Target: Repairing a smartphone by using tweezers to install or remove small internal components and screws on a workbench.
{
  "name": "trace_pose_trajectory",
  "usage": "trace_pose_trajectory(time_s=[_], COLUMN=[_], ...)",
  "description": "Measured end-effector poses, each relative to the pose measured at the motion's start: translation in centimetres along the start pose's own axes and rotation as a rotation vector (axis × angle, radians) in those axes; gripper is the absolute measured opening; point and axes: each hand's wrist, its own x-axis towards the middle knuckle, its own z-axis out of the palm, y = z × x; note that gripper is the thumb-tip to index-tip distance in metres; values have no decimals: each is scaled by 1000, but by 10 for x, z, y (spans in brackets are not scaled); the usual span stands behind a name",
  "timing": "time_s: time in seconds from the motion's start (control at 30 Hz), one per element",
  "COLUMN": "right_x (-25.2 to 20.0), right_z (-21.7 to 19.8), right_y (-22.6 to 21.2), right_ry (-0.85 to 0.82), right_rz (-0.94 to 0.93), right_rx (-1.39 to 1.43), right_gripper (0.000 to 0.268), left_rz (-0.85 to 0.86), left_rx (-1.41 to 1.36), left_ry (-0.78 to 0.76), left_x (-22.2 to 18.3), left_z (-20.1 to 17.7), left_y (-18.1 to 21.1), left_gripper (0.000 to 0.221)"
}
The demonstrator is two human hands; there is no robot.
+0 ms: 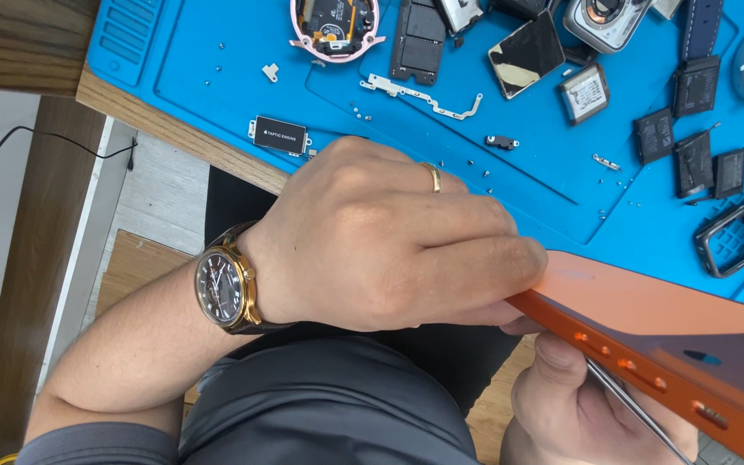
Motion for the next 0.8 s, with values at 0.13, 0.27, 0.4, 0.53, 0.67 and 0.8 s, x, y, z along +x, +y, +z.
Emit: trace_pose_trajectory(time_s=[0.13,0.27,0.4,0.53,0.67,0.8], right_x=[-2,-5,-1,0,-8,-3], right_z=[3,7,6,6,6,6], right_y=[6,7,0,-6,6,0], right_ry=[30,54,43,39,45,41], right_rz=[-34,-27,-5,21,11,27], right_rx=[-40,-34,-37,-21,-110,-31], right_gripper=[56,56,58,56,60,56], left_rz=[-6,-13,-3,-2,-3,0], left_rx=[18,27,17,14,22,25], left_ry=[12,12,13,19,18,17], left_x=[0,0,0,0,0,0], left_z=[0,0,0,0,-1,-1], left_y=[0,1,0,0,0,-1], left_gripper=[24,25,25,25,26,25])
